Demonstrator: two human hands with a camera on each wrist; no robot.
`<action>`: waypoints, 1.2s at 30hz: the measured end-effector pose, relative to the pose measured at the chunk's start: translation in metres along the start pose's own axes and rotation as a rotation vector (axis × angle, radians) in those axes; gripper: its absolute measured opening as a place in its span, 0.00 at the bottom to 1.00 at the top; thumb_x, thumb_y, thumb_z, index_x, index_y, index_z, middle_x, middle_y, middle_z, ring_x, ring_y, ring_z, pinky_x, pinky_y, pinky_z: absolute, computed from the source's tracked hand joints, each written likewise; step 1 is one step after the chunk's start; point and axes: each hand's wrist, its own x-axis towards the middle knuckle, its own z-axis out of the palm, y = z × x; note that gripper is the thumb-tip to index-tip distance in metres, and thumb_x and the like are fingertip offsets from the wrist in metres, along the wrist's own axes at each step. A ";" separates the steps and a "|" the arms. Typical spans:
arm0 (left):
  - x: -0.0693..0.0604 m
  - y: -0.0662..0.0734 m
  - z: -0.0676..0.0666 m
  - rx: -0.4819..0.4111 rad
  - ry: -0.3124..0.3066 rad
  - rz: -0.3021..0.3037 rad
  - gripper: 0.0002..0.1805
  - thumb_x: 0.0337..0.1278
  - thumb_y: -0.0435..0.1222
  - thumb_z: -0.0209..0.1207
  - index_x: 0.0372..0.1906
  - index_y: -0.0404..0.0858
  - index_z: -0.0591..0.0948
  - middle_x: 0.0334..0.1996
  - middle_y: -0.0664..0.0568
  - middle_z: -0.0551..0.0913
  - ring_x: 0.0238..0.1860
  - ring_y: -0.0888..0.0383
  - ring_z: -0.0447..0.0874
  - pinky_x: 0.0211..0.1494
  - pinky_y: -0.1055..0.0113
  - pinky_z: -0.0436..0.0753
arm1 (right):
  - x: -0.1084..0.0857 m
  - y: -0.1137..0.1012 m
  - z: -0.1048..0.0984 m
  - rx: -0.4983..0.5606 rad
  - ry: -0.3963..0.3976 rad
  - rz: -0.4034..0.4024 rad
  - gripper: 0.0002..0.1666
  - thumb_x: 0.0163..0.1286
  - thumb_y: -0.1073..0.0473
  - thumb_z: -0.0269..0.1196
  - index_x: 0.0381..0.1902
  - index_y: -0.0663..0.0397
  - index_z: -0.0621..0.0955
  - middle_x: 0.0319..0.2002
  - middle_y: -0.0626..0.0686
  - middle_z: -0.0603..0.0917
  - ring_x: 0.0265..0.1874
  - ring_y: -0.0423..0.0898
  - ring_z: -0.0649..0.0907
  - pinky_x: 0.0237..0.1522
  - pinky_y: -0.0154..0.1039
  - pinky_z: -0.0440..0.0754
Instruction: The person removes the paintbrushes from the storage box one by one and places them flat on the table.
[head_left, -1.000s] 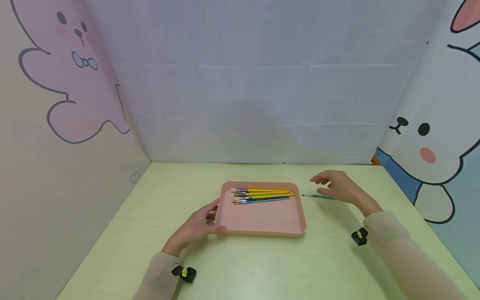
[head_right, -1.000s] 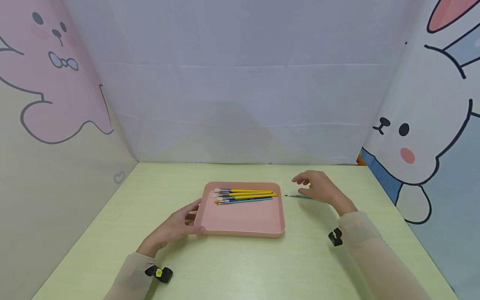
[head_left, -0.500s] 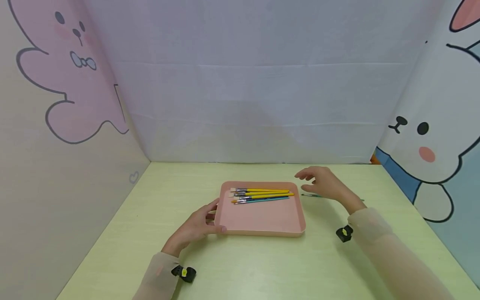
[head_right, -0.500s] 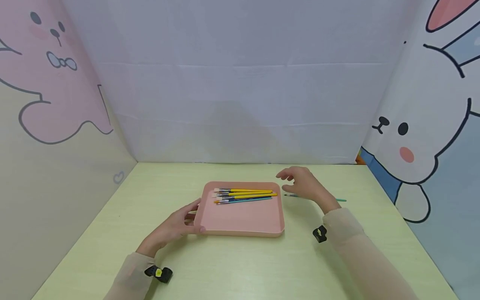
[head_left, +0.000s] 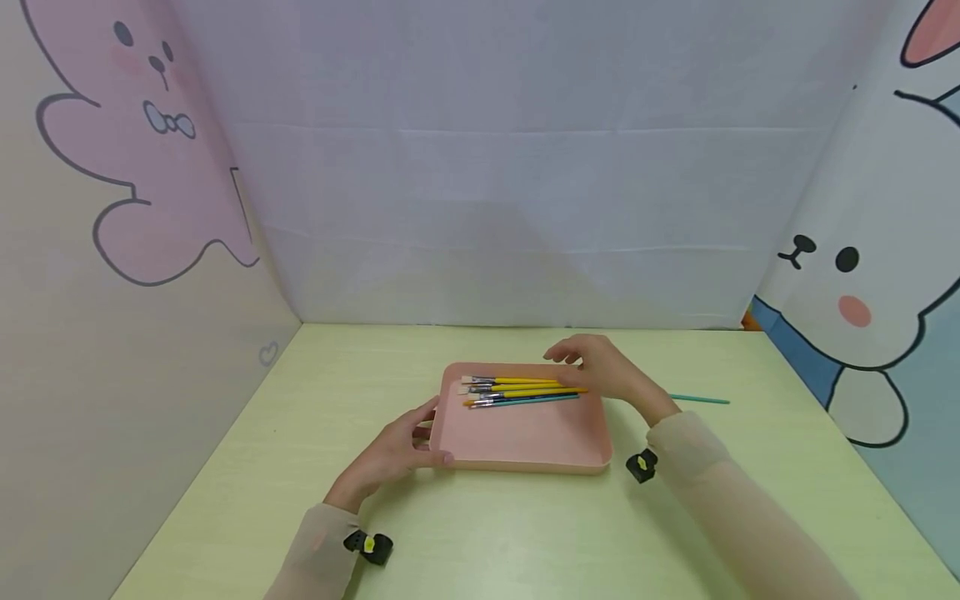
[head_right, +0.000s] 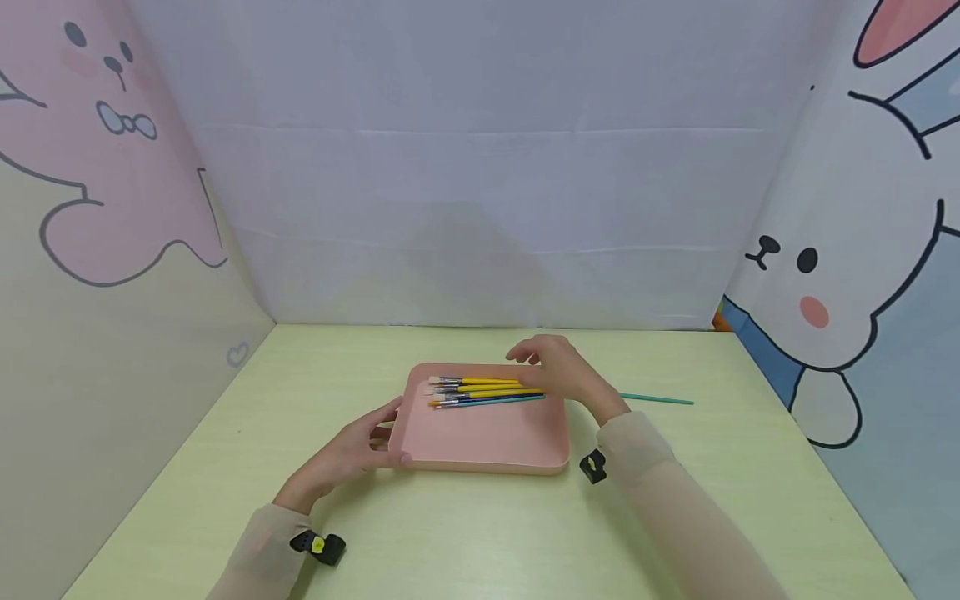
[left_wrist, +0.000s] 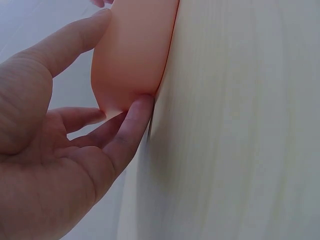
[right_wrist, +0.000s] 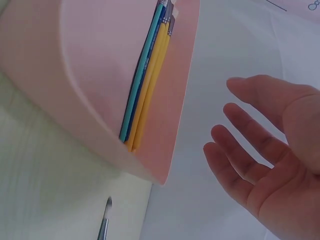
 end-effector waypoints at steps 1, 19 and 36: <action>0.000 0.000 0.000 -0.002 -0.001 0.001 0.59 0.53 0.46 0.81 0.86 0.46 0.58 0.69 0.48 0.78 0.64 0.49 0.79 0.65 0.47 0.80 | 0.002 -0.002 0.002 0.001 -0.005 0.001 0.18 0.71 0.68 0.68 0.58 0.60 0.87 0.55 0.61 0.88 0.50 0.56 0.85 0.51 0.53 0.87; -0.002 0.001 0.000 -0.010 0.001 -0.009 0.60 0.53 0.45 0.81 0.86 0.45 0.58 0.73 0.49 0.75 0.65 0.49 0.79 0.67 0.46 0.80 | 0.029 -0.019 0.033 0.018 -0.125 0.074 0.22 0.68 0.69 0.72 0.60 0.61 0.86 0.53 0.59 0.88 0.51 0.56 0.86 0.57 0.51 0.86; -0.002 0.002 0.000 -0.011 -0.001 -0.006 0.59 0.54 0.45 0.81 0.86 0.47 0.58 0.69 0.49 0.77 0.64 0.49 0.79 0.66 0.47 0.81 | 0.036 -0.030 0.047 -0.123 -0.305 0.280 0.17 0.70 0.59 0.74 0.56 0.42 0.89 0.53 0.46 0.86 0.52 0.49 0.79 0.60 0.61 0.77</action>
